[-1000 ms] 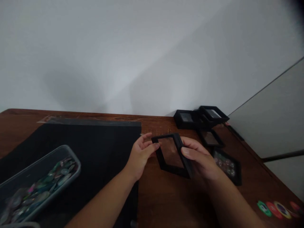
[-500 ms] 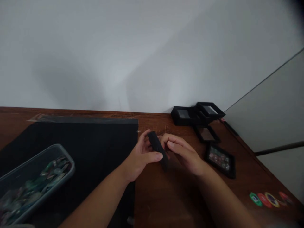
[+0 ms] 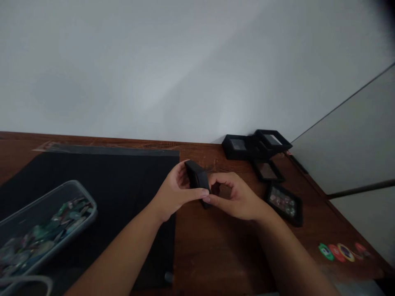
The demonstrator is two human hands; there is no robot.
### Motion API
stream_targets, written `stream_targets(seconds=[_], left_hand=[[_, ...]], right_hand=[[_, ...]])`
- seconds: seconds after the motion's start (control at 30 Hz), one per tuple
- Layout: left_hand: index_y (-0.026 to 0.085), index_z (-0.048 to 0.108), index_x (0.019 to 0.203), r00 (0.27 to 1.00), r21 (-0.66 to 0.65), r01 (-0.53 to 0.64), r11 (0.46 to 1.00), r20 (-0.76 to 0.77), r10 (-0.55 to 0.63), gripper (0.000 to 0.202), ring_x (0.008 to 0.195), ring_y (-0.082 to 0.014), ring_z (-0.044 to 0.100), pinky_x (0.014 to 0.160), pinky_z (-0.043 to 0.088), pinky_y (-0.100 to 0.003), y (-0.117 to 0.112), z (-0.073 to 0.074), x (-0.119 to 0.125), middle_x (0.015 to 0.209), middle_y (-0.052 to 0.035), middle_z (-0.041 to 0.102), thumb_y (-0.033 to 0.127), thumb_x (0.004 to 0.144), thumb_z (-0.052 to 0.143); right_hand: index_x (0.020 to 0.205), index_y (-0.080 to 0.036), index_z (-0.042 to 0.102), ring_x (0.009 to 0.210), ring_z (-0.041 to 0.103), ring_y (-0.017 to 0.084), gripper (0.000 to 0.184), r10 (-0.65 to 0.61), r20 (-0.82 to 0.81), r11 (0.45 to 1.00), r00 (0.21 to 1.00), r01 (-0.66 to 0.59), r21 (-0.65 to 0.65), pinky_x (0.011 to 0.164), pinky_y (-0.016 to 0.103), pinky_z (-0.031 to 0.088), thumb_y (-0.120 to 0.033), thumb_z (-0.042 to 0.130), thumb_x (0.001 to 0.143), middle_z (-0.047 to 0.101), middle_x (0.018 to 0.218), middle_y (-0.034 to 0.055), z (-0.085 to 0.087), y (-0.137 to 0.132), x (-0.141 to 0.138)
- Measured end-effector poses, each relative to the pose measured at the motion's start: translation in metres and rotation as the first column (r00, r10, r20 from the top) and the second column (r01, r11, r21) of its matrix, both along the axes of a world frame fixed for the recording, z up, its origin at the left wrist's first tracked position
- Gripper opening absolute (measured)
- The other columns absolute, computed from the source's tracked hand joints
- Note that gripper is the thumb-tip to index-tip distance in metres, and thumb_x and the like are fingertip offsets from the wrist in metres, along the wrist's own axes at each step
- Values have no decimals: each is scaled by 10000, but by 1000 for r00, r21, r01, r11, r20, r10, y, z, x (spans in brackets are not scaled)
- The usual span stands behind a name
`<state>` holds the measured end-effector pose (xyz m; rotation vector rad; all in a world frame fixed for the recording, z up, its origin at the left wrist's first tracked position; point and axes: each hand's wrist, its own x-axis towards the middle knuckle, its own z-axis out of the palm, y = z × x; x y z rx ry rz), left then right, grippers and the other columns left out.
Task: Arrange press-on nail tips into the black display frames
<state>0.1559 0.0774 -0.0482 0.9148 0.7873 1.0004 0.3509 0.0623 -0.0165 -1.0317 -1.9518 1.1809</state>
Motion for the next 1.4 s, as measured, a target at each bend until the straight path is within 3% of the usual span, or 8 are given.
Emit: stream_targets(seconds=[0.17,0.4,0.7,1.17,1.4], left_hand=[[196,533,1230,995,43,48,998,-92,-44,797,1261,-288,570,1100,456,-466,-1,-3,1,1296,-117,609,205,550,949],[183,490,1193,986,22,66,998,-154,-61,762,1223,-290,597,1051,494,-472,-5,-7,6,1287,-143,607,261,580,937],[163,489,1192,973,34,143,989,-188,-135,741,1147,-291,628,1060,473,-494,-1,-15,7,1217,-144,632,299,601,916],[198,433,1253,983,15,111,994,-146,-108,825,1272,-304,560,1097,448,-485,-9,-6,8,1370,-159,539,266,584,911],[207,334,1330,987,9,132,991,-88,-131,907,1280,-302,560,1098,440,-495,-7,-5,9,1430,-178,507,207,571,830]], right_hand=[[732,-170,636,561,512,103,91,-6,134,998,991,-2,59,525,228,388,-184,686,807,609,654,-14,1,-1,8],[763,-197,546,555,428,86,129,-63,116,989,991,46,143,506,216,349,-133,651,723,505,646,-56,5,-2,8],[810,-198,537,541,463,87,161,-49,75,999,996,48,8,498,216,383,-134,646,710,536,676,-45,2,-6,5],[809,-205,496,586,500,90,215,-1,88,1000,996,-1,25,530,210,420,-152,679,709,566,718,-39,0,-4,14],[761,-193,514,607,476,98,111,-52,42,997,998,49,59,551,223,402,-161,610,717,527,704,-34,-1,7,22]])
